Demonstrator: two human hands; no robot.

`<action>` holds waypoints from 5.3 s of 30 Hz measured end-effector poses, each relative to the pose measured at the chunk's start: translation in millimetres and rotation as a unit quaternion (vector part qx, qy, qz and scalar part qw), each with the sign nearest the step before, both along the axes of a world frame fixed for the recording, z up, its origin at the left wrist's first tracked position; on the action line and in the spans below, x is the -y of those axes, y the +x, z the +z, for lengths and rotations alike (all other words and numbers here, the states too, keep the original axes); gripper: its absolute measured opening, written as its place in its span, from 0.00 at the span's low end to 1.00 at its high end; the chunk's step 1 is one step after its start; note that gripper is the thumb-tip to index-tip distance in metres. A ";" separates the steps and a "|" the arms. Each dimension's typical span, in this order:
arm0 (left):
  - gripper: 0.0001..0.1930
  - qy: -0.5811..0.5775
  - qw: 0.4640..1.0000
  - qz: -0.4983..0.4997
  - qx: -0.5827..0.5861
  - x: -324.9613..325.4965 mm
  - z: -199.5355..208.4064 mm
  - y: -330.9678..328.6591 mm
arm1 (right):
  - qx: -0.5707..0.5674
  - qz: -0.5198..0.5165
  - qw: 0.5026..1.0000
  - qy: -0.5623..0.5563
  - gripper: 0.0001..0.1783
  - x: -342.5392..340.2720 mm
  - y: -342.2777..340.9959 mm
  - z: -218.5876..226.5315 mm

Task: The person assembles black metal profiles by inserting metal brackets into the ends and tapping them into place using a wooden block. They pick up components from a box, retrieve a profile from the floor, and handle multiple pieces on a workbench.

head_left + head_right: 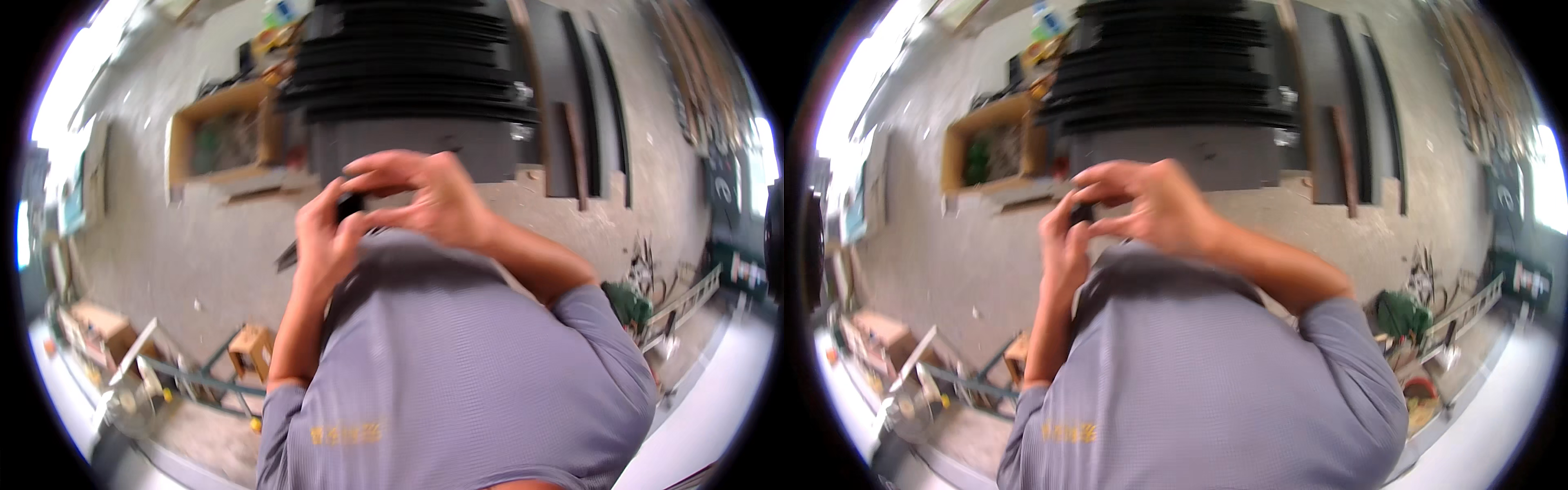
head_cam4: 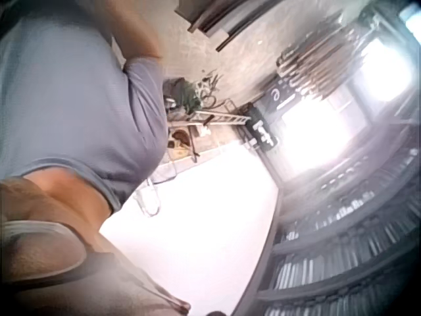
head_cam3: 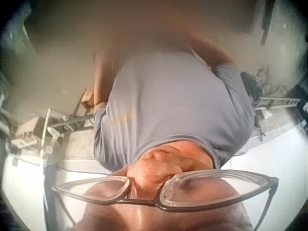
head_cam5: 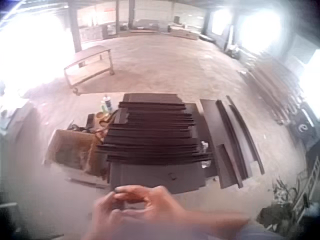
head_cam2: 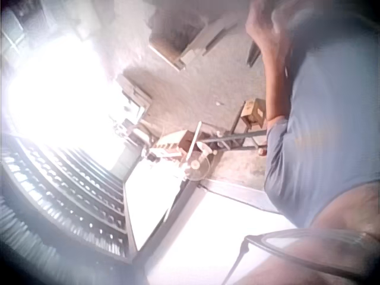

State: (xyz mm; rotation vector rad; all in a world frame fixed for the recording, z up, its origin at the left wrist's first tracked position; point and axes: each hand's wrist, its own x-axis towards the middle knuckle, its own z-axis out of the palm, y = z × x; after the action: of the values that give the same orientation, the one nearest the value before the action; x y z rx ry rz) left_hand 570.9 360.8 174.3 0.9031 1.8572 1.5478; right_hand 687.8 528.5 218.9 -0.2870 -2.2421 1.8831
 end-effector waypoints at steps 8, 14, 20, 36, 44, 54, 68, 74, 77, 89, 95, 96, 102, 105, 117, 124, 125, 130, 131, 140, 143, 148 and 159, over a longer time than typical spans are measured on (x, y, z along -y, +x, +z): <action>0.42 -0.003 0.996 0.059 -0.063 2.5 -24.8 -13.7 | -0.112 -0.151 0.951 0.244 0.29 -60.2 37.0 -30.1; 0.38 0.013 0.998 0.059 0.007 4.0 -19.6 -19.8 | 0.329 -0.519 0.661 0.429 0.37 -287.6 238.0 -215.4; 0.42 -0.061 0.998 0.010 -0.032 -15.2 -4.8 -7.3 | 0.550 -0.502 0.552 0.375 0.23 -301.1 368.4 -348.5; 0.35 -0.051 0.994 0.020 -0.090 -35.9 11.0 8.8 | 0.032 -0.114 0.973 -0.197 0.28 -41.5 43.9 -26.3; 0.30 -0.046 0.991 -0.016 -0.125 -15.4 17.1 2.6 | 0.052 -0.060 0.990 -0.114 0.25 -3.1 11.5 -4.5; 0.50 -0.024 0.989 -0.050 -0.137 -2.8 14.5 -3.4 | -0.001 -0.020 0.961 -0.278 0.26 6.8 13.9 -14.2; 0.52 -0.027 0.991 -0.035 -0.125 -10.8 21.3 4.2 | 0.046 -0.036 0.944 -0.325 0.28 7.0 17.2 -2.3; 0.51 -0.067 0.987 -0.067 -0.131 -11.2 30.7 1.7 | 0.034 -0.009 0.952 -0.303 0.27 -3.0 19.1 -8.2; 0.51 -0.069 0.985 -0.064 -0.143 -12.4 31.0 1.0 | 0.037 -0.005 0.954 -0.297 0.27 -3.2 18.7 -6.9; 0.52 -0.058 0.985 -0.068 -0.147 -12.9 30.7 -0.5 | 0.042 -0.014 0.973 -0.225 0.25 -3.4 18.6 7.7; 0.46 -0.016 0.992 -0.060 -0.114 -11.1 17.5 -1.4 | 0.065 -0.010 0.990 -0.122 0.20 -4.5 15.7 21.6; 0.43 -0.019 0.991 -0.063 -0.118 -11.1 17.0 -2.4 | 0.065 -0.009 0.990 -0.121 0.19 -4.7 15.5 21.8; 0.32 -0.053 0.990 -0.071 -0.107 -8.7 27.4 -2.1 | 0.072 -0.009 0.993 -0.092 0.18 -1.8 16.5 23.4; 0.33 -0.056 0.991 -0.061 -0.104 -9.0 30.9 -0.9 | 0.042 -0.030 0.996 -0.078 0.19 4.0 18.2 23.8; 0.41 -0.048 0.991 -0.067 -0.109 -7.0 30.5 0.5 | 0.042 -0.070 0.994 -0.070 0.20 8.3 23.5 22.1; 0.45 -0.052 0.988 -0.073 -0.124 -7.7 33.0 3.6 | 0.018 -0.087 0.994 -0.066 0.21 9.7 28.7 18.6; 0.46 -0.053 0.987 -0.075 -0.128 -7.6 33.3 3.8 | 0.027 -0.087 0.994 -0.068 0.21 9.8 29.7 19.6; 0.53 -0.039 0.986 -0.076 -0.145 -6.8 33.2 3.7 | 0.008 -0.070 0.987 -0.144 0.24 12.2 30.3 10.1; 0.54 -0.040 0.986 -0.073 -0.147 -7.5 34.6 3.9 | 0.000 -0.070 0.983 -0.169 0.24 13.5 29.9 7.5; 0.55 -0.042 0.986 -0.078 -0.139 -6.7 35.8 5.9 | -0.032 -0.037 0.982 -0.184 0.26 7.5 28.6 -2.3; 0.55 -0.040 0.985 -0.076 -0.148 -7.0 34.8 6.0 | -0.069 -0.047 0.974 -0.209 0.26 12.6 30.1 -10.4; 0.56 -0.021 0.986 -0.065 -0.155 -9.4 35.1 7.9 | -0.130 -0.021 0.956 -0.263 0.25 13.4 27.5 -16.0; 0.55 -0.028 0.987 -0.068 -0.145 -11.5 35.6 8.2 | -0.047 -0.068 0.974 -0.213 0.26 9.8 31.8 -6.6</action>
State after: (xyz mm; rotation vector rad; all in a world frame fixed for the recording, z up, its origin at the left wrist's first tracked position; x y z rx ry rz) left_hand 579.1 372.3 209.9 1.2556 1.9783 1.3323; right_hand 719.6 518.7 212.3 -0.3949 -1.6943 2.2322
